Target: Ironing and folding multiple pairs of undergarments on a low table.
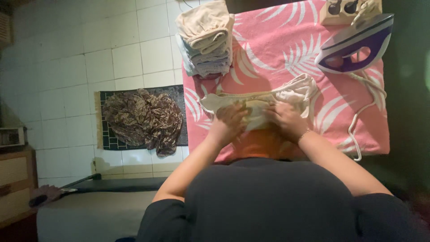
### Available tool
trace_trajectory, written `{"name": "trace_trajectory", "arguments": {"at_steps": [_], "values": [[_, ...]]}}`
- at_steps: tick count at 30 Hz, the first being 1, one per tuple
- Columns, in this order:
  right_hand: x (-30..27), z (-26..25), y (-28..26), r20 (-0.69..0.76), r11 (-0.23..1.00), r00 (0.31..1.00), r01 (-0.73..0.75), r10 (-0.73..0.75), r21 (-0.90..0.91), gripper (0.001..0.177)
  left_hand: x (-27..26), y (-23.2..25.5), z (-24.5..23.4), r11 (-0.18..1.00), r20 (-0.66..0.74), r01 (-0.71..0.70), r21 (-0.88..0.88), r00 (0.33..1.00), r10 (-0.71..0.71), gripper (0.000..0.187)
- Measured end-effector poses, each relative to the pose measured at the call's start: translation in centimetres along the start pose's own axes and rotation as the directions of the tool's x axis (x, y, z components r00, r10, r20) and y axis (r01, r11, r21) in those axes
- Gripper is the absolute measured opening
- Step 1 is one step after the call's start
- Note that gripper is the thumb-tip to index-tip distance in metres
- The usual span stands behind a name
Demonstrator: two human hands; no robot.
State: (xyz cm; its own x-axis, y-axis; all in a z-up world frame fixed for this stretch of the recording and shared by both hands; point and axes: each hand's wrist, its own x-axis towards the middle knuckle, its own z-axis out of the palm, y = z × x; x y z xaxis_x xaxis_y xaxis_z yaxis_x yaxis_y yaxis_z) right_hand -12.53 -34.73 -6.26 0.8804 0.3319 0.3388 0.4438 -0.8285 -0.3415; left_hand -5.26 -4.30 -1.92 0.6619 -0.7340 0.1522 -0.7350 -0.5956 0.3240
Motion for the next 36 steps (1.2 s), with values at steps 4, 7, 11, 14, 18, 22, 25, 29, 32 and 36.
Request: {"name": "trace_trajectory", "arguments": {"at_steps": [4, 7, 11, 14, 18, 22, 25, 29, 32, 36], "values": [[-5.8, 10.8, 7.9, 0.133, 0.950, 0.966, -0.184, 0.222, -0.252, 0.068, 2.7, 1.9, -2.7, 0.960, 0.250, 0.243, 0.141, 0.929, -0.272, 0.097], [2.6, -2.6, 0.3, 0.257, 0.925, 0.930, -0.168, 0.263, -0.340, 0.086, 3.4, 2.8, -6.1, 0.900, 0.394, 0.395, 0.182, 0.810, -0.435, 0.114], [0.8, -3.5, 2.8, 0.115, 0.923, 0.936, -0.298, 0.333, -0.244, 0.100, 3.4, 1.8, -7.7, 0.848, 0.381, 0.486, 0.211, 0.758, -0.529, 0.120], [-0.3, -3.8, 3.5, 0.192, 0.820, 0.823, -0.449, 0.534, -0.356, 0.104, 1.8, -0.6, -4.5, 0.791, 0.402, 0.571, 0.219, 0.686, -0.606, 0.116], [-0.6, -6.2, 2.1, -0.026, 0.885, 0.906, -0.418, 0.422, -0.206, 0.082, -2.5, -5.8, 1.8, 0.788, 0.302, 0.554, 0.269, 0.729, -0.615, 0.095], [-1.3, -9.4, 1.6, -0.584, 0.832, 0.638, -0.541, 0.502, 0.125, 0.056, -4.0, -6.0, -0.4, 0.793, 0.051, 0.609, -0.016, 0.792, -0.608, 0.091], [-2.9, -9.1, 9.1, -0.663, 0.790, 0.435, -0.410, 0.609, 0.455, 0.072, -6.3, -6.6, -0.2, 0.732, -0.030, 0.641, -0.231, 0.747, -0.664, 0.083], [0.4, -13.2, 11.8, -0.333, 0.694, 0.690, -0.340, 0.643, 0.635, 0.057, -6.8, -10.0, 3.0, 0.696, -0.142, 0.614, -0.372, 0.703, -0.696, 0.074], [0.4, -12.3, 15.8, -0.359, 0.729, 0.635, -0.598, 0.684, 0.334, 0.019, -7.3, -10.9, 4.2, 0.660, -0.178, 0.616, -0.429, 0.659, -0.731, 0.066], [4.4, -17.9, 9.9, -0.320, 0.884, 0.858, -0.455, 0.402, -0.110, 0.028, -6.4, -7.7, 0.6, 0.624, -0.175, 0.638, -0.451, 0.622, -0.763, 0.052]]}}
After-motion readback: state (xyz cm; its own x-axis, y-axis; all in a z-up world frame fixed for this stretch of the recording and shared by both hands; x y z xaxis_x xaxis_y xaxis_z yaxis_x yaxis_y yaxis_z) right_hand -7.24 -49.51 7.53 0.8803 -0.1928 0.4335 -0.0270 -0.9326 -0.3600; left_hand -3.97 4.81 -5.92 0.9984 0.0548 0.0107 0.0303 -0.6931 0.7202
